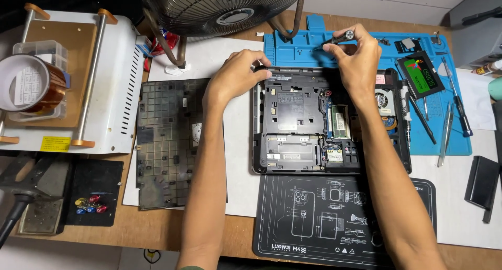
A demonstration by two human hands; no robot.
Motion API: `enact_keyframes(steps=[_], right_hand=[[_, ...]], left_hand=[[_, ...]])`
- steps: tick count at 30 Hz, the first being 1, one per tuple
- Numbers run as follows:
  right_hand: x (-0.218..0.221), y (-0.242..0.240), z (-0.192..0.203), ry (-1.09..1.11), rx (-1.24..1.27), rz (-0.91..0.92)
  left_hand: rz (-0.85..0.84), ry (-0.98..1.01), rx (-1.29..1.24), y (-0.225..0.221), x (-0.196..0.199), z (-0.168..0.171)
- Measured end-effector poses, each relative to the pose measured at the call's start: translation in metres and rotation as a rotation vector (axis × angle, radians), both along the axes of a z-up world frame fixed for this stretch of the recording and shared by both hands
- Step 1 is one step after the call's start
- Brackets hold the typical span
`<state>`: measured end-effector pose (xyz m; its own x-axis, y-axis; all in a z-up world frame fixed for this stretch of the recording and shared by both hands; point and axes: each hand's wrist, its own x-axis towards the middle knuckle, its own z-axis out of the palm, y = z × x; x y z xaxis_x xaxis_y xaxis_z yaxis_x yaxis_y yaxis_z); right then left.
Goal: Reassembling internal components of a laptop, including installing RAM, an SSD, and securing them with screws.
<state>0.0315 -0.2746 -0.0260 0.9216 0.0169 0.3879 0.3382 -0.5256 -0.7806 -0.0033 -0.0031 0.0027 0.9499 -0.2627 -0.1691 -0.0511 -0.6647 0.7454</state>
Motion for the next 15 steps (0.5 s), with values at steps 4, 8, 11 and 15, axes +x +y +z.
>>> enact_keyframes(steps=[4,8,11,15], right_hand=[[-0.004,0.0,0.006,0.016,0.017,0.029],[-0.014,-0.006,0.021,0.015,0.056,0.089],[-0.024,-0.007,0.032,0.122,0.191,0.191],[-0.037,-0.001,0.042,0.178,0.286,0.277]], left_hand=[[-0.01,-0.067,0.014,-0.003,0.003,-0.007],[0.036,-0.074,-0.006,-0.012,0.004,-0.009],[0.063,-0.149,-0.066,-0.024,0.004,-0.016],[0.075,-0.194,-0.095,-0.037,0.002,-0.012]])
